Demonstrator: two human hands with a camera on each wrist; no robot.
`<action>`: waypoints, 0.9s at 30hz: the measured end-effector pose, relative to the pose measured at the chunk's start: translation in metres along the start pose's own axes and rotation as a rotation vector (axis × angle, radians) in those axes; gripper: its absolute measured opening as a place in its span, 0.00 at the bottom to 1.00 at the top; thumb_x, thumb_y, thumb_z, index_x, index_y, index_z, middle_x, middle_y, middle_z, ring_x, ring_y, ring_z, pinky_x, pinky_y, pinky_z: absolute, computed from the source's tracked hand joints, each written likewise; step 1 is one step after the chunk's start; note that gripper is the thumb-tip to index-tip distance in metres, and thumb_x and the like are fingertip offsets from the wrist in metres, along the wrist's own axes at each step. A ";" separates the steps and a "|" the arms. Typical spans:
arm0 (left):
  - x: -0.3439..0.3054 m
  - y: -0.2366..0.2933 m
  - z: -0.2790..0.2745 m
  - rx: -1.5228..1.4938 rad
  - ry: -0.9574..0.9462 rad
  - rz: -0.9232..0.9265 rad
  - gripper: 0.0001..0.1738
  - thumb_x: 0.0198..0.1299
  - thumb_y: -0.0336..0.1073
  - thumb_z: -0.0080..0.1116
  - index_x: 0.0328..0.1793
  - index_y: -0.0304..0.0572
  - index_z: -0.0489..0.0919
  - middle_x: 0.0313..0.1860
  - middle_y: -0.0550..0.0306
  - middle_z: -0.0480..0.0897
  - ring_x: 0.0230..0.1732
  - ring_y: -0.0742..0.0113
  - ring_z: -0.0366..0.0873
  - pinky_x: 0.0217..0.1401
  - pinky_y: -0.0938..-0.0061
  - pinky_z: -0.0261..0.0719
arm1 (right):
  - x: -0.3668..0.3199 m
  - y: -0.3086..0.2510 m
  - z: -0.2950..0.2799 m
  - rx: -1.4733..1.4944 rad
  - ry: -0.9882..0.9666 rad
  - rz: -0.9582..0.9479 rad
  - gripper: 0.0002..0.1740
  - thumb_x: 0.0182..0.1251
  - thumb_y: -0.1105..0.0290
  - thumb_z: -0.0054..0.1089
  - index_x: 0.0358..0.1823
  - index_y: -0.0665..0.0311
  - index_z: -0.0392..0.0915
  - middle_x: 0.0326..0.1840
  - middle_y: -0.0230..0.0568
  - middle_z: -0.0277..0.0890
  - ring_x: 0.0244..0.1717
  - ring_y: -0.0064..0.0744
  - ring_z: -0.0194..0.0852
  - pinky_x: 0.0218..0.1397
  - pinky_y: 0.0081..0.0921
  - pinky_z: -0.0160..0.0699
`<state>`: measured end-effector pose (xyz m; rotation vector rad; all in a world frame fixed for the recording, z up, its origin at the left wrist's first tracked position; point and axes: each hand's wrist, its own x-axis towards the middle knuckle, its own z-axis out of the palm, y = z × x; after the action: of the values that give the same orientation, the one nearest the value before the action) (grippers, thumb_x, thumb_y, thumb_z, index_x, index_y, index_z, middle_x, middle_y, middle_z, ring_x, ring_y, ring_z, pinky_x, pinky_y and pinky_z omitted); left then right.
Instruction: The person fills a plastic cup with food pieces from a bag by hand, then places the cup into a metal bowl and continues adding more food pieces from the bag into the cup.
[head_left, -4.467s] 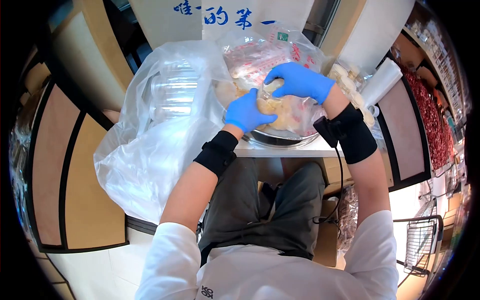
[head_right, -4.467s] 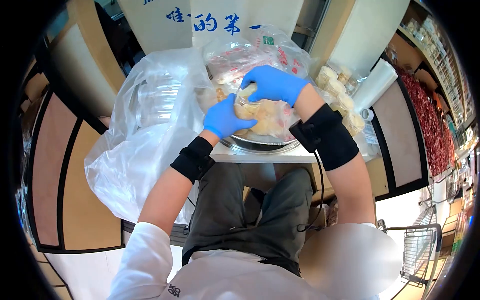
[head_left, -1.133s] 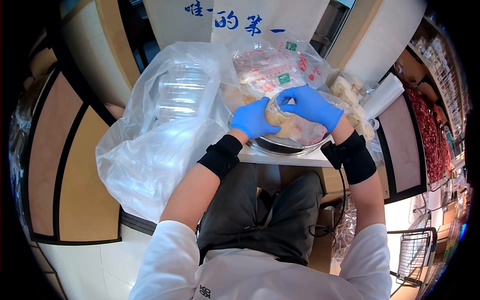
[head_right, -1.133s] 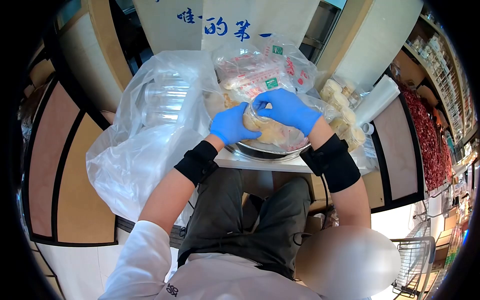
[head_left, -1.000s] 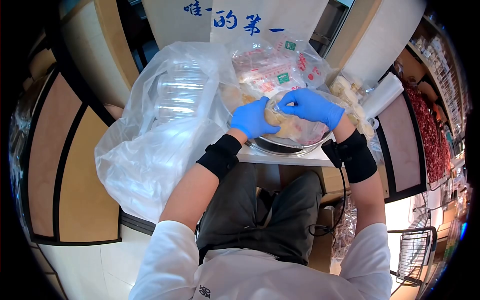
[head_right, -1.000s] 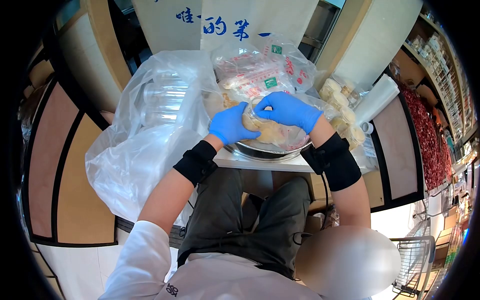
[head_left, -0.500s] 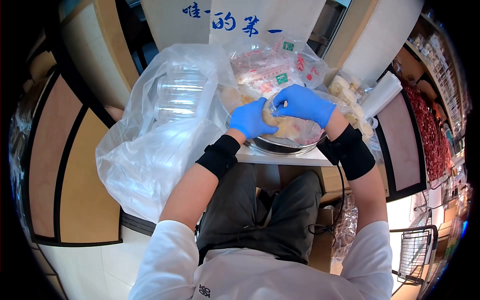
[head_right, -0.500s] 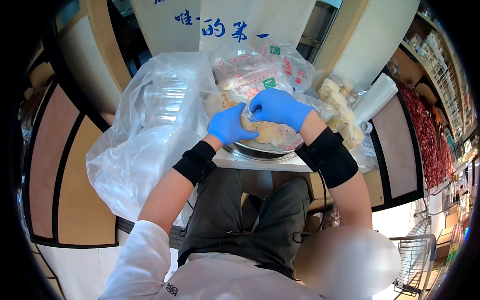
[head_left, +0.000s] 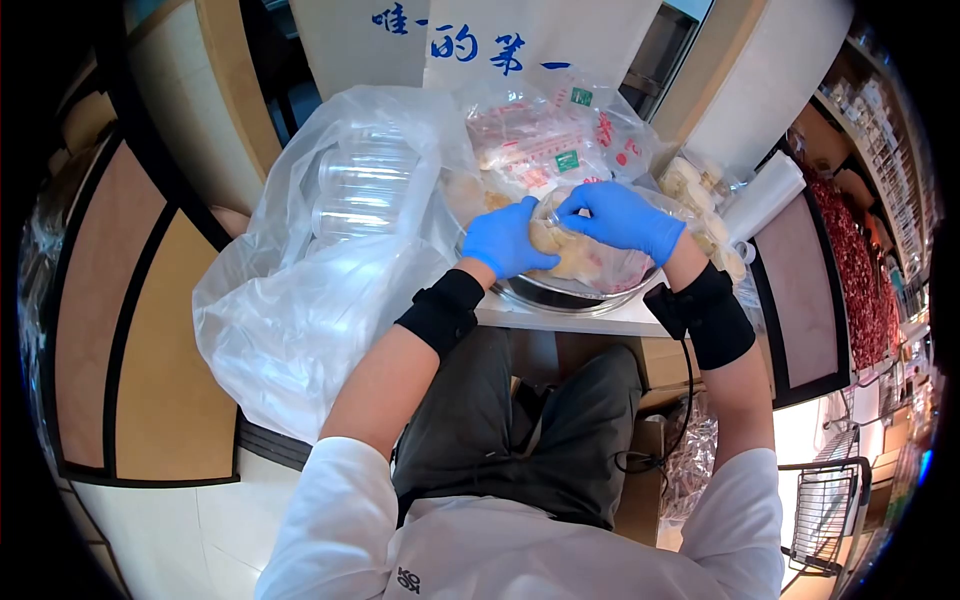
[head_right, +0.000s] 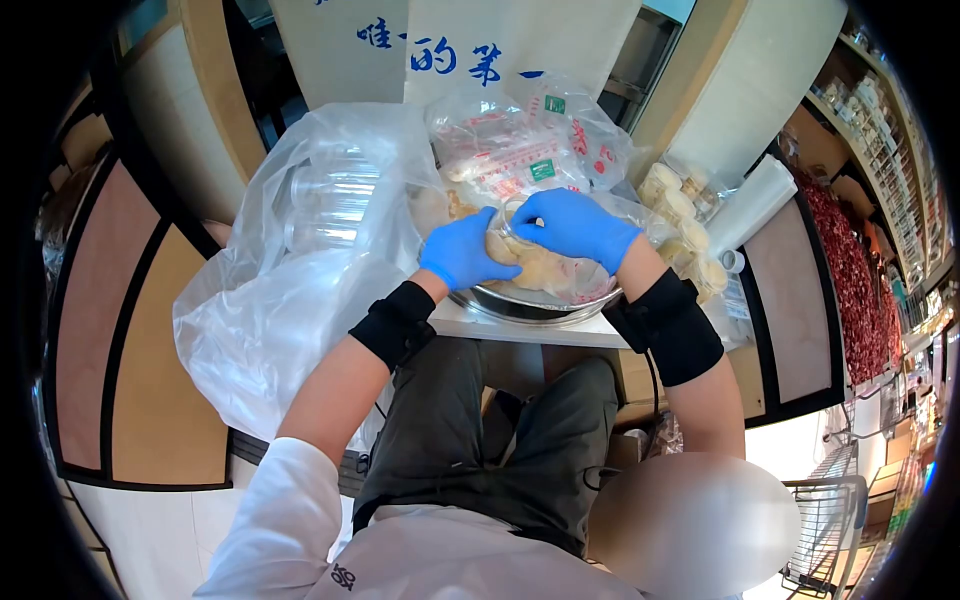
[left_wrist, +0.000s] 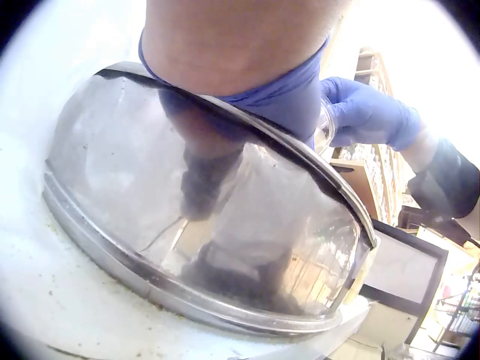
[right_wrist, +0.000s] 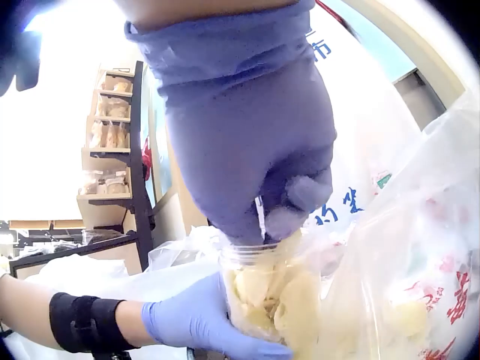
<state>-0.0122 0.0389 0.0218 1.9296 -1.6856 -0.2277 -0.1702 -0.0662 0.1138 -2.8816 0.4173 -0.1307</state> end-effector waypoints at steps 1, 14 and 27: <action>0.000 0.000 0.000 -0.004 -0.003 0.001 0.54 0.36 0.69 0.66 0.65 0.41 0.69 0.51 0.41 0.81 0.49 0.46 0.81 0.52 0.58 0.78 | 0.000 0.002 -0.001 0.057 -0.038 -0.017 0.15 0.66 0.59 0.53 0.41 0.61 0.82 0.40 0.48 0.80 0.40 0.47 0.78 0.46 0.36 0.75; 0.001 -0.001 0.003 -0.024 0.016 -0.031 0.51 0.36 0.67 0.68 0.64 0.42 0.70 0.51 0.43 0.81 0.50 0.47 0.80 0.52 0.59 0.78 | -0.017 -0.008 -0.006 0.578 -0.309 0.356 0.17 0.73 0.64 0.47 0.55 0.64 0.76 0.44 0.39 0.77 0.45 0.31 0.74 0.53 0.27 0.72; 0.003 -0.003 0.001 -0.035 0.046 0.010 0.49 0.35 0.64 0.70 0.60 0.41 0.72 0.46 0.42 0.82 0.46 0.45 0.81 0.50 0.58 0.79 | -0.015 0.008 0.018 0.516 0.197 0.124 0.21 0.73 0.55 0.49 0.47 0.67 0.79 0.40 0.37 0.81 0.32 0.22 0.74 0.41 0.22 0.76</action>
<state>-0.0098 0.0354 0.0200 1.8869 -1.6505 -0.2058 -0.1851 -0.0658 0.0936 -2.3375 0.5092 -0.4338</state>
